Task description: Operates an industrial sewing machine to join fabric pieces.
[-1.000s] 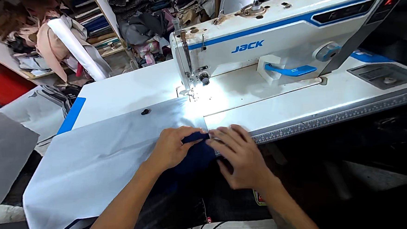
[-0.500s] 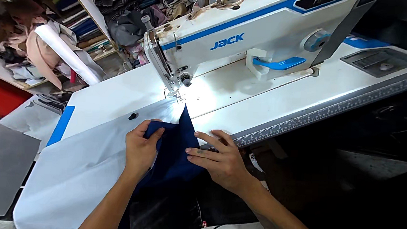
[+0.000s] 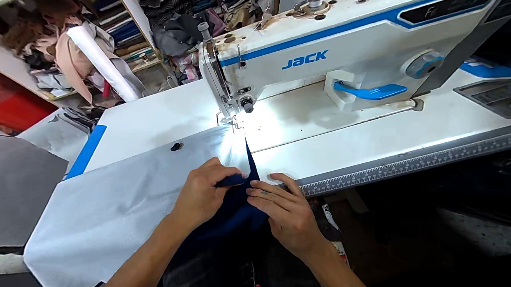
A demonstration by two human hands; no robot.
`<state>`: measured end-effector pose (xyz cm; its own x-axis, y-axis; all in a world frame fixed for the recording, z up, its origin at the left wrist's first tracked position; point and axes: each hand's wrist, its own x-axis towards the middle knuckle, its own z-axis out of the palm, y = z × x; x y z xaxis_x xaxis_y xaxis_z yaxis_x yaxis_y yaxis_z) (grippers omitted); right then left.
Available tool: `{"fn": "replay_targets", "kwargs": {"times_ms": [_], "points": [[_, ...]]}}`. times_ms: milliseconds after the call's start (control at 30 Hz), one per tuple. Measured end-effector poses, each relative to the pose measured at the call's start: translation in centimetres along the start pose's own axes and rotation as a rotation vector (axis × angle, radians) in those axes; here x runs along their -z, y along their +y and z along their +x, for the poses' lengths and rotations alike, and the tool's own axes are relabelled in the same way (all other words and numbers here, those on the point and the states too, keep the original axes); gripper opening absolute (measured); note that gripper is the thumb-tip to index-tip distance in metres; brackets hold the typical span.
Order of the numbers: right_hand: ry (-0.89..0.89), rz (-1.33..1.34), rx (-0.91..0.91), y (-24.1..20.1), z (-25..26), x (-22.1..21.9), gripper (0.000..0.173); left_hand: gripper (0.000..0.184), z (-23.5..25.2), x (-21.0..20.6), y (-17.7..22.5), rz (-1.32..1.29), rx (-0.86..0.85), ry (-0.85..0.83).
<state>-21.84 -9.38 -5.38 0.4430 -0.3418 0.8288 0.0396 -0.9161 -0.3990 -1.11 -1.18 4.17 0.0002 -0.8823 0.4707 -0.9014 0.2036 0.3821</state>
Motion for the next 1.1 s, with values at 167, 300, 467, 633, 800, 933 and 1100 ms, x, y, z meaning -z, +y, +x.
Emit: {"fn": "replay_targets", "kwargs": {"times_ms": [167, 300, 467, 633, 800, 933, 1100], "points": [[0.021, -0.031, -0.029, -0.4, 0.2, -0.6, 0.026, 0.016, -0.3, -1.1, -0.9, -0.068, 0.012, -0.004], [0.035, -0.056, -0.054, -0.4, 0.4, -0.8, 0.027, 0.015, 0.1, -1.0, -1.5, -0.060, -0.009, -0.010], [0.048, -0.076, -0.101, -0.4, 1.2, -1.6, 0.029, 0.012, 0.7, -0.7, -2.2, -0.026, -0.015, -0.007], [0.001, -0.153, -0.137, -0.3, 1.7, -1.7, 0.033, 0.010, 1.7, -1.0, -2.7, -0.069, 0.020, -0.006], [-0.082, -0.225, -0.182, -0.1, 2.4, -1.5, 0.034, 0.012, 2.6, -1.6, -3.4, -0.078, -0.011, -0.020], [-0.138, -0.257, -0.185, -0.2, 3.8, -2.0, 0.031, 0.014, 3.1, -1.1, -4.6, -0.068, -0.029, -0.059], [-0.236, -0.223, -0.147, 0.3, 5.0, -1.7, 0.031, 0.013, 4.1, -0.8, -5.9, -0.062, -0.100, -0.066]]}}
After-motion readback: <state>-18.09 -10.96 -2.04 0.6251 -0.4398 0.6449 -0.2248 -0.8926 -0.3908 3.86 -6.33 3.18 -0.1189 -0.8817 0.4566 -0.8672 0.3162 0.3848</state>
